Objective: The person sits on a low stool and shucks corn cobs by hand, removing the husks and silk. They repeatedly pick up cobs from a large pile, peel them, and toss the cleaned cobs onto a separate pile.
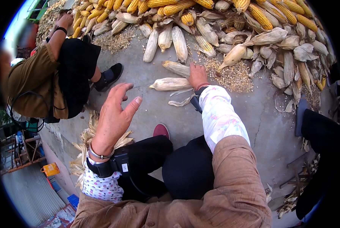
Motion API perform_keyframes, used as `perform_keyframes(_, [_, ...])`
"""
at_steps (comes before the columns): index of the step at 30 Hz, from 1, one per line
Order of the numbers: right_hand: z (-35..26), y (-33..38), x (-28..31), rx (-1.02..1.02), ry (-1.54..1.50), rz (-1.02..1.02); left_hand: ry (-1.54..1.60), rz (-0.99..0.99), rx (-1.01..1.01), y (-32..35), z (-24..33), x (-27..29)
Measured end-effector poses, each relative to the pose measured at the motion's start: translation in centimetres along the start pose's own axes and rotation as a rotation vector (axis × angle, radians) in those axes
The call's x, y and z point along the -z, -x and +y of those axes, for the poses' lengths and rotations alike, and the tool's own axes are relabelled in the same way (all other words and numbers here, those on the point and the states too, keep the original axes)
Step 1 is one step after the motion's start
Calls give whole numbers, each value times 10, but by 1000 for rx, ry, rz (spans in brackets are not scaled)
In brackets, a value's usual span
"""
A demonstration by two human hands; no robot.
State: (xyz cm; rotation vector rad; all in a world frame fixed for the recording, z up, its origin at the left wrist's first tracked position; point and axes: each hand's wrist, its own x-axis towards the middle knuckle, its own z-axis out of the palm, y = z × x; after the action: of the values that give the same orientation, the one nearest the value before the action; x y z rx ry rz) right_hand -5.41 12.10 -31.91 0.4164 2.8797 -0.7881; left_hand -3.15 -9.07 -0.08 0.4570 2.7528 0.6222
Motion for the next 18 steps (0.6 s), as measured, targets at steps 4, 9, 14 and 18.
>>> perform_keyframes(4, [8,8,11,-106,-42,-154,6,8,-21,0,3,-1])
perform_keyframes(9, [29,37,43,-269,-662,-197,25,1,-88,-3,9,-11])
perform_keyframes(14, [25,83,98,-302,-1163,-153,80,-58,-85,-13,16,-30])
perform_keyframes(18, [-1,120,153,-120,-1211,-119,353,-63,97,-33,36,-58])
